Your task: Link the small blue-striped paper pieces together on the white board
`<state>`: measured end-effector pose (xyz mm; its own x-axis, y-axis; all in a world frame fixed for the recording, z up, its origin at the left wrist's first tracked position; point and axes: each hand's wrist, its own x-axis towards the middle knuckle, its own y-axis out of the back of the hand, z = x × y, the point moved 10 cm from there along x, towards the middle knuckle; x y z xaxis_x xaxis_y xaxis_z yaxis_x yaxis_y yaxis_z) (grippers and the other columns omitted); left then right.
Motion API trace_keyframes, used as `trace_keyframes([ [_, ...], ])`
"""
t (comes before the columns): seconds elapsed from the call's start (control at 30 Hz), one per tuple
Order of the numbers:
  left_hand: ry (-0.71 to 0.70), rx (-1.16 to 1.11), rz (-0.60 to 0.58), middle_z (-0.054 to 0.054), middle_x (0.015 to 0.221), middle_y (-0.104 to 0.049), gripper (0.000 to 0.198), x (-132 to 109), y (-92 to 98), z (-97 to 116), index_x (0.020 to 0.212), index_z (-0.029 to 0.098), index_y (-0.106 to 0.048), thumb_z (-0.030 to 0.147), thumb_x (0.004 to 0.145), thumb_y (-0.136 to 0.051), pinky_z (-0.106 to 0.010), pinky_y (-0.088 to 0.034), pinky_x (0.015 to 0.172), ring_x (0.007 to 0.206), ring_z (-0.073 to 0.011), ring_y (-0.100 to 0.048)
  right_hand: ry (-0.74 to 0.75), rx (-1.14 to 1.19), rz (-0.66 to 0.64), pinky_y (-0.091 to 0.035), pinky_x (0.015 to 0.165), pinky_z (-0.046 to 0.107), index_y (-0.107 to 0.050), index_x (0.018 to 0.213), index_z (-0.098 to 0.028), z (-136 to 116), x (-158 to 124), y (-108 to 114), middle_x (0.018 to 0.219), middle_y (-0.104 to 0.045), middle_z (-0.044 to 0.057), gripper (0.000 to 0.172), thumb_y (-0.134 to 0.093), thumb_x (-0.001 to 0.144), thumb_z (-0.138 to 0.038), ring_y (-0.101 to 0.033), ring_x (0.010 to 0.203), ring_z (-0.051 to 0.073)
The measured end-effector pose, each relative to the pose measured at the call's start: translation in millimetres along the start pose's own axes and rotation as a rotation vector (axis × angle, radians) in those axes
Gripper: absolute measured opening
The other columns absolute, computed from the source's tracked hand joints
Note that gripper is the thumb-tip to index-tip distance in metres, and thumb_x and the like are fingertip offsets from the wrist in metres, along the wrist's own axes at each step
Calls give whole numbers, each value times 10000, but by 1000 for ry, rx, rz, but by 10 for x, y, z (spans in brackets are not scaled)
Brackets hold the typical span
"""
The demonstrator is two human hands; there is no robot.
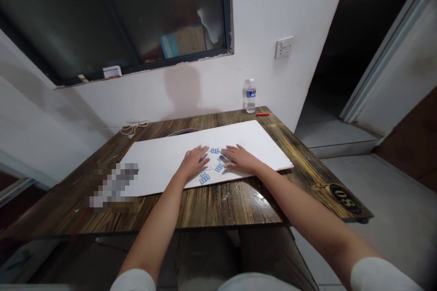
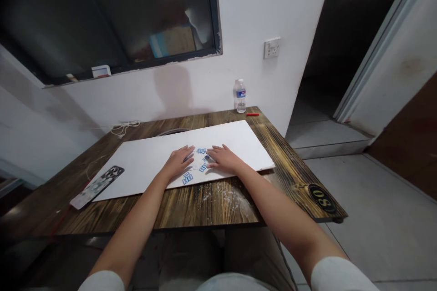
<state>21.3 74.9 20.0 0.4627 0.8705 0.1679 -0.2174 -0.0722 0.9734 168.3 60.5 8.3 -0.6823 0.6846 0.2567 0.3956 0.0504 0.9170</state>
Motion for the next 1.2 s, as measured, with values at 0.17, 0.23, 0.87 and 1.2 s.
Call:
trace_keyframes([
  [0.17, 77, 38, -22, -43, 1440, -480, 473, 10, -102, -137, 1362, 300, -496, 489, 946, -372, -481, -308, 1072, 1351, -279, -388, -54, -16, 8, -219, 1100, 574, -463, 1373, -237, 47, 37, -33, 1397, -512, 131, 552, -469, 915, -545, -363, 1364, 293],
  [0.23, 124, 66, 6, -44, 1430, -493, 472, 11, -91, -181, 1345, 301, -511, 502, 944, -367, -486, -314, 1062, 1339, -289, -400, -104, -50, 33, -208, 1100, 577, -479, 1356, -225, 86, 33, 9, 1375, -532, 136, 545, -472, 914, -544, -369, 1357, 300],
  [0.87, -2, 15, 33, -37, 1363, -561, 354, 63, -32, 32, 1157, 309, -664, 448, 948, -414, -517, -296, 1071, 1341, -277, -391, -32, -69, 74, -181, 1109, 561, -476, 1349, -235, -35, 109, -23, 1332, -569, 120, 554, -472, 906, -567, -403, 1315, 293],
  [1.2, -75, -36, 15, -46, 1353, -570, 402, 79, -77, 152, 1267, 260, -575, 403, 975, -338, -448, -290, 1074, 1324, -234, -415, -48, -47, 15, -156, 1116, 590, -397, 1422, -237, 13, 146, -136, 1432, -475, 124, 627, -430, 908, -595, -326, 1376, 308],
])
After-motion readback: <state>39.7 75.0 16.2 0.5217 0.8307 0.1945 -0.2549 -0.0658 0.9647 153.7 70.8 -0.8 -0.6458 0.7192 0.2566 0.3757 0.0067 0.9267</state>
